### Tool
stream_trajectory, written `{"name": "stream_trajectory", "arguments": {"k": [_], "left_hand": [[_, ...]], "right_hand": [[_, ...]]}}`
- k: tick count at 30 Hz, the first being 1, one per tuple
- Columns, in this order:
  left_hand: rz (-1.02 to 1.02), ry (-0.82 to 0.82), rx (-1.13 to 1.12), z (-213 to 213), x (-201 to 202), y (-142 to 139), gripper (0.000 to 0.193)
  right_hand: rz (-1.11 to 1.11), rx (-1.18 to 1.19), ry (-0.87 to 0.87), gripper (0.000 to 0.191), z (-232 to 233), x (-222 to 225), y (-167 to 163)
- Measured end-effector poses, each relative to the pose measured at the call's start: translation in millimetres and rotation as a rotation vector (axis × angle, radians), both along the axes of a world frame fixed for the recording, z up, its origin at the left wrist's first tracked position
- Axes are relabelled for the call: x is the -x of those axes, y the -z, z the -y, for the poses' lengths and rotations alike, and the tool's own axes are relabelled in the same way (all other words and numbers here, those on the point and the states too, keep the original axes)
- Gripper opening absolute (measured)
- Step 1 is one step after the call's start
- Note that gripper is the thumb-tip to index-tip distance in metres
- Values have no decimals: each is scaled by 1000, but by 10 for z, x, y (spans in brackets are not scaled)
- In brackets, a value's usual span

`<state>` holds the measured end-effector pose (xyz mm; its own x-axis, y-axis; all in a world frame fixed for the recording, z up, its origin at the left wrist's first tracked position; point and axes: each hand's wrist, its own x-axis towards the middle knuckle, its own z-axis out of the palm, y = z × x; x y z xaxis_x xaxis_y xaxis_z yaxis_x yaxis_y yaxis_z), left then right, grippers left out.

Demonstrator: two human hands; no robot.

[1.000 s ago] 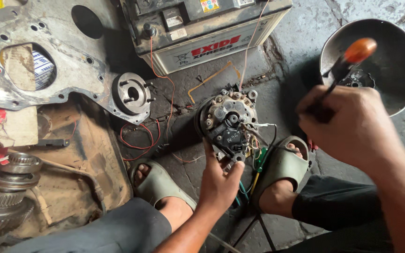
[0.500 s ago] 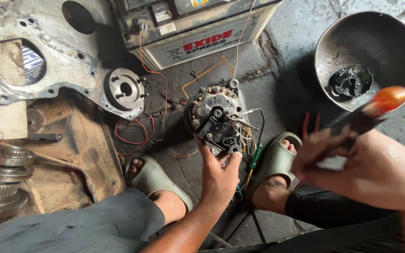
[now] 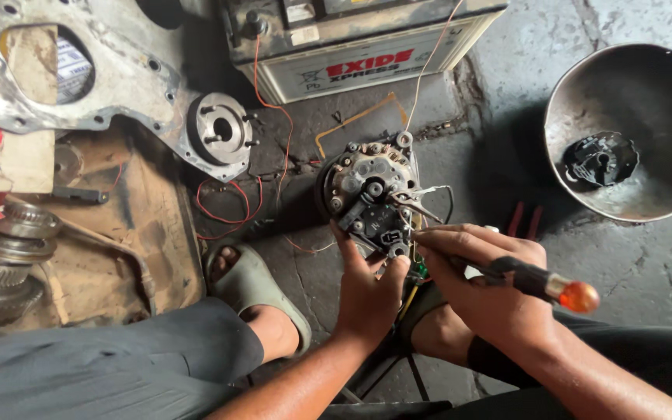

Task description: The person sits on the floor and uses a test light connected to a car battery to check continuity on a small electrical component. They repeatedly touch the test light to various terminals on the component, observing the light to diagnose the circuit.

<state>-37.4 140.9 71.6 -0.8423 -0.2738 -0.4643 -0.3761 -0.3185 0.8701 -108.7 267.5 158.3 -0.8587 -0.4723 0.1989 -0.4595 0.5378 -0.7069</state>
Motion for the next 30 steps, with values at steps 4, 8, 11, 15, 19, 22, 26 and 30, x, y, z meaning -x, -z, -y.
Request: {"name": "stream_trajectory", "arguments": {"k": [4, 8, 11, 15, 19, 22, 26, 30], "left_hand": [[-33, -10, 13, -6, -13, 77, 108], [40, -12, 6, -21, -2, 53, 112], [105, -19, 0, -13, 19, 13, 111], [100, -10, -4, 13, 31, -8, 111], [87, 5, -22, 30, 16, 2, 110], [60, 8, 20, 27, 18, 9, 111], [133, 31, 46, 20, 19, 6, 110], [99, 12, 48, 12, 19, 8, 109]], "right_hand": [[-18, -70, -6, 18, 4, -29, 41], [-13, -85, 6, 17, 34, -12, 54], [-55, -110, -10, 15, 105, 13, 46], [-18, -82, -34, 15, 153, 23, 23], [-29, -101, -55, 16, 150, 22, 47], [-31, -118, -46, 15, 139, 22, 73], [7, -116, -4, 16, 137, 29, 102], [3, -86, 1, 15, 132, 21, 110]]}}
